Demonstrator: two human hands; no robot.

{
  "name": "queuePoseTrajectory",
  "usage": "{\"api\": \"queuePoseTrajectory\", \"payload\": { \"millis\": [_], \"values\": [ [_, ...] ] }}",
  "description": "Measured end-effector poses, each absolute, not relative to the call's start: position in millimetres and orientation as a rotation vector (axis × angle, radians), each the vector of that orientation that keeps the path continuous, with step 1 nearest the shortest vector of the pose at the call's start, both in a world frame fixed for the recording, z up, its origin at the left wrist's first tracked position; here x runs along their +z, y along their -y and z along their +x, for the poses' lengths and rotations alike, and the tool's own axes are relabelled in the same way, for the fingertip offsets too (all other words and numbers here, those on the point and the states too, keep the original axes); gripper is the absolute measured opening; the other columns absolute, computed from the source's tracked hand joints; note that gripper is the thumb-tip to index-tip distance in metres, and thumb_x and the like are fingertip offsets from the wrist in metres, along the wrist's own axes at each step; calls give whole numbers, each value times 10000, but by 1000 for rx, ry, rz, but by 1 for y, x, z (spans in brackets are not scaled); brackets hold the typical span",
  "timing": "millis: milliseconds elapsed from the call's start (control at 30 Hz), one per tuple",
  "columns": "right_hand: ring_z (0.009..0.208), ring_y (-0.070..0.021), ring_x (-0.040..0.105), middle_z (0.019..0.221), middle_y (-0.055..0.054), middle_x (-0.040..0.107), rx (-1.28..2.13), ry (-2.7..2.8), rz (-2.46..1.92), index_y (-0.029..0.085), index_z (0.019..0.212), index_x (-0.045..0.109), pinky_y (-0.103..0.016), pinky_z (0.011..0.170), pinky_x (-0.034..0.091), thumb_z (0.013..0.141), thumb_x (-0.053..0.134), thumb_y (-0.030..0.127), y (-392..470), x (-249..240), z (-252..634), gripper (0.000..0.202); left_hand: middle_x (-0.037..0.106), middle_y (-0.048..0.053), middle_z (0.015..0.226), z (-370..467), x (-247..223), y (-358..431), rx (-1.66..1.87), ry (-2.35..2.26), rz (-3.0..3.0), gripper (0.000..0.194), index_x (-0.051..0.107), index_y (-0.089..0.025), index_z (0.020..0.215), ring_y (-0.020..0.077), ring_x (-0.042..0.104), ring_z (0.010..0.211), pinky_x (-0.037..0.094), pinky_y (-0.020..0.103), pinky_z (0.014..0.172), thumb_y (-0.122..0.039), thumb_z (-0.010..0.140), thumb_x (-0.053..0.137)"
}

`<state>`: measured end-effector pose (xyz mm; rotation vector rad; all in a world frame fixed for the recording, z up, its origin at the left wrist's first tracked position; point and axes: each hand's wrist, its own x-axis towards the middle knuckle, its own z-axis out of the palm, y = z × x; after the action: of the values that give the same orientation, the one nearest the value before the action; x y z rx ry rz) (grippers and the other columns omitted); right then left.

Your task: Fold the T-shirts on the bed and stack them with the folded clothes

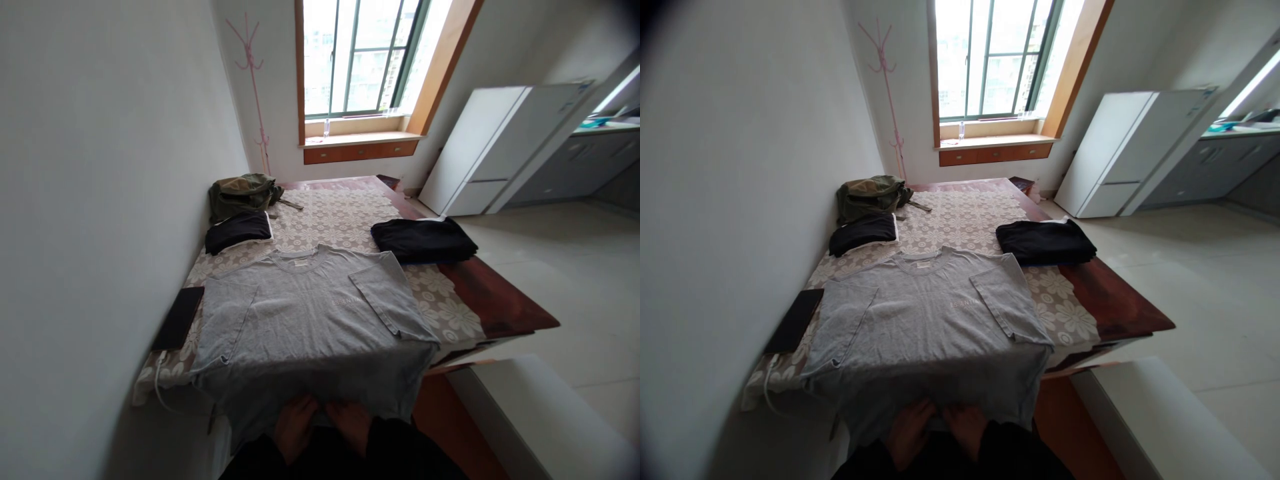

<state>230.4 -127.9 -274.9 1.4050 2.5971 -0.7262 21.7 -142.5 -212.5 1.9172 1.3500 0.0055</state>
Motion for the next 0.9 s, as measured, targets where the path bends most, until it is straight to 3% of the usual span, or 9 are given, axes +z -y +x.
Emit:
{"api": "queuePoseTrajectory", "payload": {
  "millis": [167, 400, 633, 900],
  "values": [
    [1083, -357, 697, 1184, -134, 760, -745, -2573, 1371, 202, 1169, 719, -453, 899, 536, 763, 537, -11, 124, -275, 266, 493, 675, 48, 1264, 0, -227, 155, 29, -1416, 1942, 422, 615, -270, 1129, 268, 594, 1231, 467, 386, 1042, -73, 761, 549],
    [1244, -359, 644, 1351, -132, 709, -724, -2571, 1596, 191, 1224, 739, -507, 1092, 505, 647, 499, -39, 130, -289, 344, 665, 726, 73, 1162, -62, -241, 182, 238, -1637, 2004, 496, 681, -245, 1064, 264, 662, 1139, 539, 393, 1012, -25, 663, 491],
    [1171, -338, 674, 1252, -123, 747, -655, -2528, 1673, 188, 1132, 745, -526, 1082, 516, 702, 456, -27, 150, -299, 360, 561, 762, 82, 1106, -80, -243, 195, 379, -1742, 2073, 468, 724, -243, 1053, 282, 692, 1098, 573, 440, 997, -62, 687, 494],
    [1336, -328, 593, 1426, -161, 649, -863, -2623, 1585, 173, 1334, 646, -504, 1151, 453, 656, 521, 36, 127, -280, 348, 703, 767, 81, 1092, -68, -234, 175, 514, -1746, 1989, 414, 720, -245, 1051, 276, 708, 1085, 595, 422, 966, -110, 718, 514]
  ]
}}
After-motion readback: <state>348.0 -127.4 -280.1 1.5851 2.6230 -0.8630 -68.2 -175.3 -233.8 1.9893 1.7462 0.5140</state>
